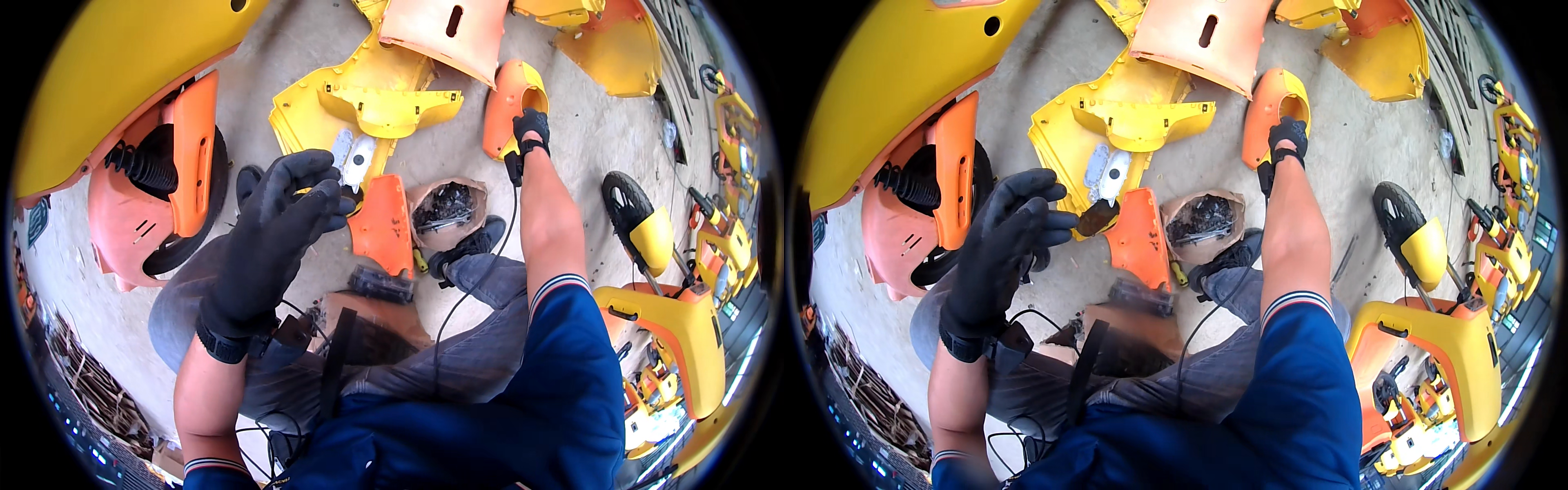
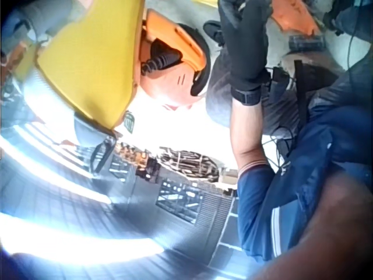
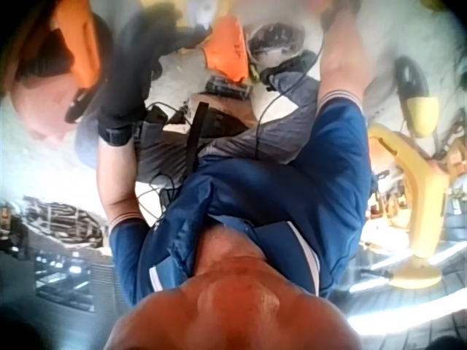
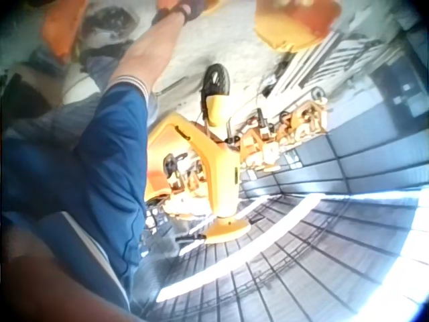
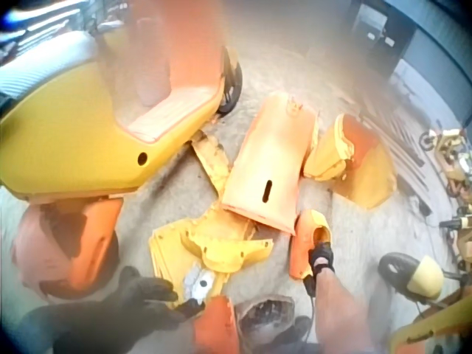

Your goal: The person sits on the floor and uses a screwdriver to remove screws from an orange scooter body panel. They then peel off a white sticker from the panel and place it on the floor.

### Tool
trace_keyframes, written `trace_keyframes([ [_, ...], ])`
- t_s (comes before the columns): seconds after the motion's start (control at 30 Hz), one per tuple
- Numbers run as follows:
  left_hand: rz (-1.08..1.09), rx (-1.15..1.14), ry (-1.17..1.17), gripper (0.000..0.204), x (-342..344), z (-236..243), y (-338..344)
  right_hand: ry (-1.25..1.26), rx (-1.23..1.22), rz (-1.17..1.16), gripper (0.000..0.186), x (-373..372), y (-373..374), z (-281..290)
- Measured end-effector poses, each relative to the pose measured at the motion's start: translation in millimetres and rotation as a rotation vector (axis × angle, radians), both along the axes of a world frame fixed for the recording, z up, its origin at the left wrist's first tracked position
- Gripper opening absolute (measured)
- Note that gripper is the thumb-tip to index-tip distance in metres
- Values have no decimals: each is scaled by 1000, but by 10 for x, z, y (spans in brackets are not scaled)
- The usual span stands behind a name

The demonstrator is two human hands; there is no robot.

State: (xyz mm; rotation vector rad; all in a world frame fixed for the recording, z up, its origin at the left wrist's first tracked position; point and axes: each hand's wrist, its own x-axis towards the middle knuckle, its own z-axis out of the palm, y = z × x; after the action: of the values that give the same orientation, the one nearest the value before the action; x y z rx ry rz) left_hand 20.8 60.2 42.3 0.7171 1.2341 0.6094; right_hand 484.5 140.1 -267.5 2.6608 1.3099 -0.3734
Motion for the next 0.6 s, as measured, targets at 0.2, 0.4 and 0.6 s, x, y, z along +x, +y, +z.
trace_keyframes([
  [0.2, -23, -9, 4, 40, -8, -4, -4, 182, 364, -141, 30, 129, -256, -200],
  [0.4, -52, 12, -23, 40, 14, 6, -20, 1145, 946, -1045, 21, 413, -571, -150],
  [0.6, -52, 40, -23, 40, 28, -26, -51, 302, 355, -331, 28, -221, -1202, -153],
])
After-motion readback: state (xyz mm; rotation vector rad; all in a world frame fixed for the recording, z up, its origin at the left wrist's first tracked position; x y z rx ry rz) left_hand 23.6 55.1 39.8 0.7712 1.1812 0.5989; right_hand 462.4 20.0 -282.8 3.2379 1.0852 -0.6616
